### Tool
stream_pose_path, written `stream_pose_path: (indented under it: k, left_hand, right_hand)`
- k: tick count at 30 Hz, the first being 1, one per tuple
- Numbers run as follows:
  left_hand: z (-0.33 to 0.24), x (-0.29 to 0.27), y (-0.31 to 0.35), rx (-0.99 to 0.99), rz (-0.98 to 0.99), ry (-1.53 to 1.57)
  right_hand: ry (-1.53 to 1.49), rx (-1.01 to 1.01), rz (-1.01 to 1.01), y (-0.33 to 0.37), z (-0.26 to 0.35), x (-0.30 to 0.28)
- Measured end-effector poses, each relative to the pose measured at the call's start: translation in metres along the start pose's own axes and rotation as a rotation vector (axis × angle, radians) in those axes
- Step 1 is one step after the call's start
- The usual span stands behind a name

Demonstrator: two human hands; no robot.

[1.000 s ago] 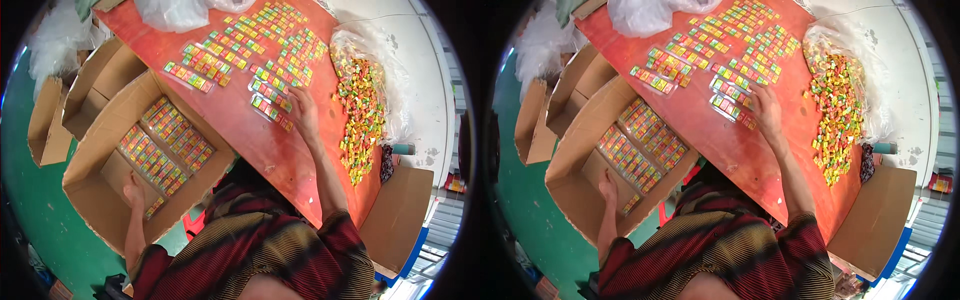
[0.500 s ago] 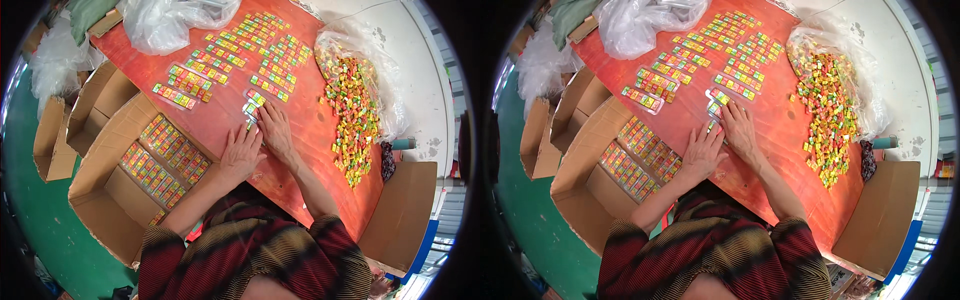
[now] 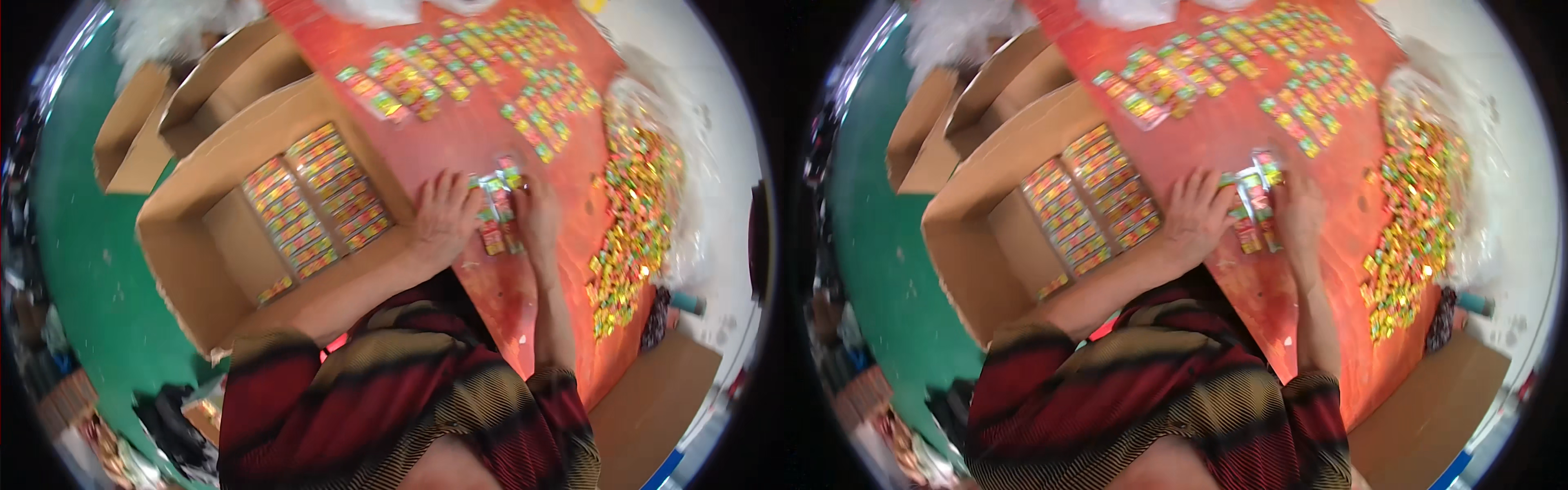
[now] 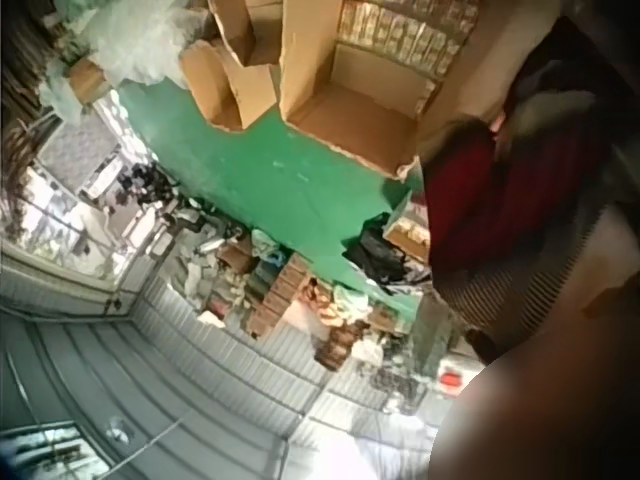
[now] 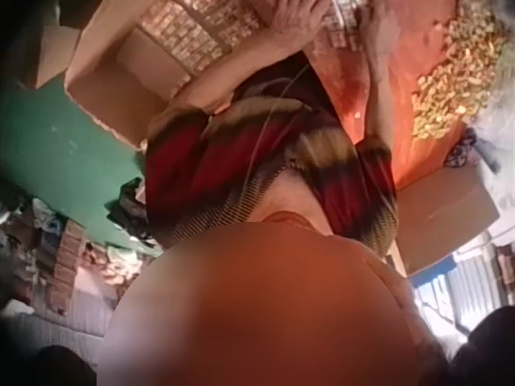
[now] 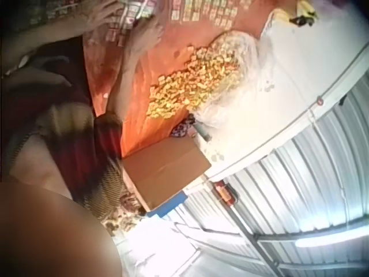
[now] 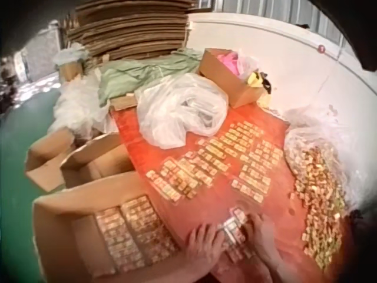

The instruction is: The recorder sorts small colorful packaged items, organizes them into sets, and packs them into plastic sleeves and cardboard boxes.

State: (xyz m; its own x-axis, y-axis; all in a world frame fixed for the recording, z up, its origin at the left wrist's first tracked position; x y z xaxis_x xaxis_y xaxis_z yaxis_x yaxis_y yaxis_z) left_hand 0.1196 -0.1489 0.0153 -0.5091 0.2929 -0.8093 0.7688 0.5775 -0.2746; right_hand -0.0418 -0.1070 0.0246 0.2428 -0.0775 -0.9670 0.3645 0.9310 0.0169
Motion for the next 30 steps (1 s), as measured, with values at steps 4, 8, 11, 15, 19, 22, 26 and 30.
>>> stream_pose_path:
  k: [4,8,11,15,19,22,26,30]
  left_hand:
    - [-0.002,-0.005,0.001,-0.095,-0.054,0.024]
    - [-0.006,0.0,-0.005,-0.08,-0.068,0.027]
    - [0.002,-0.003,0.001,-0.142,-0.006,0.102]
    - [0.004,-0.028,0.014,-0.312,0.021,0.378]
    - [0.001,-0.025,0.015,-0.365,0.08,0.571]
    - [-0.001,-0.022,0.008,-0.388,0.113,0.697]
    - [0.002,-0.009,0.006,-0.477,0.166,0.806]
    - [0.009,0.013,0.003,-0.538,0.113,0.828]
  right_hand:
    - [-0.525,0.12,0.101,-0.006,-0.028,0.011]
    - [-0.665,0.263,0.22,-0.012,-0.059,0.008]
    - [-0.808,0.374,0.158,-0.004,-0.07,-0.002]
    - [-1.052,0.341,0.189,0.011,-0.057,-0.007]
    - [-1.054,0.242,0.316,0.025,-0.013,0.003]
    - [-0.763,0.295,0.311,0.029,-0.006,0.015]
    - [-0.47,0.042,0.058,0.033,0.007,0.004]
    - [-0.635,0.202,0.222,0.035,0.009,0.009]
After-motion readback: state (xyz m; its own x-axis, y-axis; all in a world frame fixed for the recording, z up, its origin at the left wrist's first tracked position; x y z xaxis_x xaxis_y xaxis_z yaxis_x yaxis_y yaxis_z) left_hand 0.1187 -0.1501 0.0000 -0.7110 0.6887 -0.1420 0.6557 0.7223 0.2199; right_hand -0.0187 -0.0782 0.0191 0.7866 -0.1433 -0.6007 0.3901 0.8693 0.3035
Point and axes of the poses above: each hand's wrist, its own y-axis away from the middle knuckle, its own x-axis out of the palm, z = x × y, the point moved 5 cm from there along -y, towards the middle knuckle, and after that the axes turned 12 degrees about z, right-handed, at the moved point
